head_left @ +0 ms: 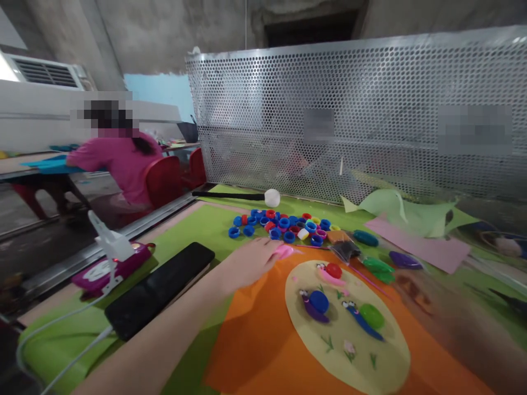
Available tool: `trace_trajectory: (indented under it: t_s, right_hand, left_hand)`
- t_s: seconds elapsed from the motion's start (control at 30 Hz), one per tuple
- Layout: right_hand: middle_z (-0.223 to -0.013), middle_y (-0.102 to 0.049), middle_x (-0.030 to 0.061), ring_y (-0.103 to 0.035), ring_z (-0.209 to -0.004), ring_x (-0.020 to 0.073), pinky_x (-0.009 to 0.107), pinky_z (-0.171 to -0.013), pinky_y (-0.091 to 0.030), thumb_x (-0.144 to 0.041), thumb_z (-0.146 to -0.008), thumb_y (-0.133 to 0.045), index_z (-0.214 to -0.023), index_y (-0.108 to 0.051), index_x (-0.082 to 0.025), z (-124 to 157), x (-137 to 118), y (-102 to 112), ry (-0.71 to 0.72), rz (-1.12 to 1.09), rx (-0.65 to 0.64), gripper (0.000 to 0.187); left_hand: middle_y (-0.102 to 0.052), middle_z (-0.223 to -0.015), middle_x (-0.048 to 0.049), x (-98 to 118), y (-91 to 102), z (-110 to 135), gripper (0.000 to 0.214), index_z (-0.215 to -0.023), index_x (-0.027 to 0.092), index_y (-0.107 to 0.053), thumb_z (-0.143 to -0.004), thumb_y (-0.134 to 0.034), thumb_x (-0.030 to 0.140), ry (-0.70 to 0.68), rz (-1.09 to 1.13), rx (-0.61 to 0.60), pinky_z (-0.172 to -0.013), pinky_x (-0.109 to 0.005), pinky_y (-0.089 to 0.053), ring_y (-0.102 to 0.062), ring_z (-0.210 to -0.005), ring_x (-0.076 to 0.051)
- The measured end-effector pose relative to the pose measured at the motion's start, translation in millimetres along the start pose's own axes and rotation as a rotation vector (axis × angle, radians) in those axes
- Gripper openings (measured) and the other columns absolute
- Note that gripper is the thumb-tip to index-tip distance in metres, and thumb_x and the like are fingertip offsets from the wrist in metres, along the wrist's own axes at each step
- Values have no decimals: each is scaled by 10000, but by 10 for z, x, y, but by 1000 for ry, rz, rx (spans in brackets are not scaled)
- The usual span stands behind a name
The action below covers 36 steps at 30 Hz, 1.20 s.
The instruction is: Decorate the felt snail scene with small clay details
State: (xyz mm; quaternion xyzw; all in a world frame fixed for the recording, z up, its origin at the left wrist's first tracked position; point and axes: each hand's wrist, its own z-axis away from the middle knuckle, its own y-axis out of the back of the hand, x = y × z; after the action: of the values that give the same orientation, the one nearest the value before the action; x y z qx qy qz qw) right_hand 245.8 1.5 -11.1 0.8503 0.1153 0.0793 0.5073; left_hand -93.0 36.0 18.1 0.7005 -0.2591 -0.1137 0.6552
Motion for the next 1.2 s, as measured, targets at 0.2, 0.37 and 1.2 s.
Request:
trace_trajectory:
  t_s: [0.2,0.37,1.2]
  right_hand:
    - [-1101,-591,130,-573,-983,261,378,-763,-506,-436,-883,-365,-1138,-516,-129,-593,-804,143,244,-198,-195,427]
    - [-1037,-608,73,-571,-940,196,278,-762,-462,-374,-911,-453,-1090,-543,-158,-1070,-1250,138,389,-229,-275,295]
    - [-1003,-573,58,-582,-853,177,359,-735,-503,-277,-905,-525,-1048,-551,-129,-1650,-1187,-257,194,225,-417,207]
  left_hand:
    - [-582,-993,-70,-118,42,-12,283,-1058,133,-491,-941,-290,297,66,173,72,-790,-354,-451,-563,-902,-178]
    - [-603,-865,9,-97,134,10,333,-929,183,-515,-948,-225,346,-10,310,38,-704,-200,-456,-571,-775,-104]
    - [-601,-947,-45,-130,-42,31,173,-950,127,-573,-870,-511,267,-176,-176,-145,-746,-349,-501,-589,-848,-159]
